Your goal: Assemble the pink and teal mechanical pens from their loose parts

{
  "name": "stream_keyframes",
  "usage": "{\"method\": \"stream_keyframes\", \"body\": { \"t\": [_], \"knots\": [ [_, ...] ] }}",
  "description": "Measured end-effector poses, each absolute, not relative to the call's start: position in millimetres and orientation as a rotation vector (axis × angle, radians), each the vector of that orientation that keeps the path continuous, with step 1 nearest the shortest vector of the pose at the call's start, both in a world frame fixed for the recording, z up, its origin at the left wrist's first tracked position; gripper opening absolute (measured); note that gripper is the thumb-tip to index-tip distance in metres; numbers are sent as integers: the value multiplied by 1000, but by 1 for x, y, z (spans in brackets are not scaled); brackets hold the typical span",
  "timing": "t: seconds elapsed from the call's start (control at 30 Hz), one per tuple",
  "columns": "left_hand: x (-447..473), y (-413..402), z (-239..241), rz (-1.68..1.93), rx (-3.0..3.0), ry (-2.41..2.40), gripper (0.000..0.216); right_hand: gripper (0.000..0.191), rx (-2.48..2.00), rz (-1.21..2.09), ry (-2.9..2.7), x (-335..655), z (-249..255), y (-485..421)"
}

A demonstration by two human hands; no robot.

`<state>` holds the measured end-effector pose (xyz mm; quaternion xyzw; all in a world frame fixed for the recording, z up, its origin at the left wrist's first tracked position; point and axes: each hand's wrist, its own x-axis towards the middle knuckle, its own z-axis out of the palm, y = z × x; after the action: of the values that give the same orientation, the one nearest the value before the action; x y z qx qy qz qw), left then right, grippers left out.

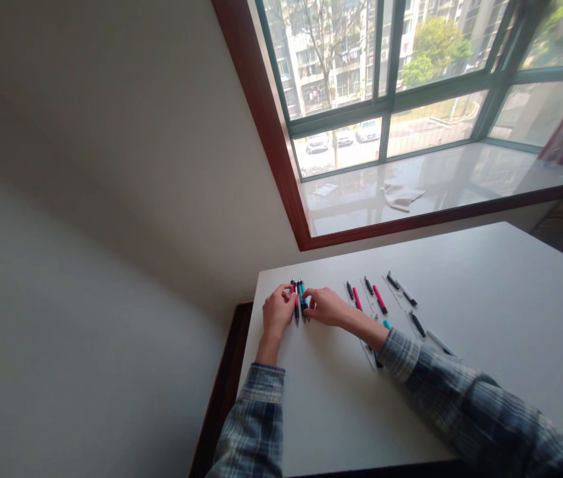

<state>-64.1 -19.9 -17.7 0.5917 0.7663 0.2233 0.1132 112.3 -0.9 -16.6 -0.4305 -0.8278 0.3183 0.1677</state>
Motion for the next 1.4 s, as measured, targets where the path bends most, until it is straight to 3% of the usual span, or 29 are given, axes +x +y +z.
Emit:
{"method": "stream_keyframes", "body": {
  "t": [0.33,0.8,1.13,1.4],
  "knots": [
    [-66,-17,-22,696,1735,2234,21,26,-1054,821,-2407,137,-9,3],
    [-48,-21,-17,905,1975,2083,24,22,-1207,453,-2109,281,-22,16],
    [33,-3,-10,818,2127,1799,25,21,-1095,482,-2088,276,-28,10],
    [57,26,-34,910,1971,1803,27,21,-1031,474,-2006,271,-23,5]
  ]
}}
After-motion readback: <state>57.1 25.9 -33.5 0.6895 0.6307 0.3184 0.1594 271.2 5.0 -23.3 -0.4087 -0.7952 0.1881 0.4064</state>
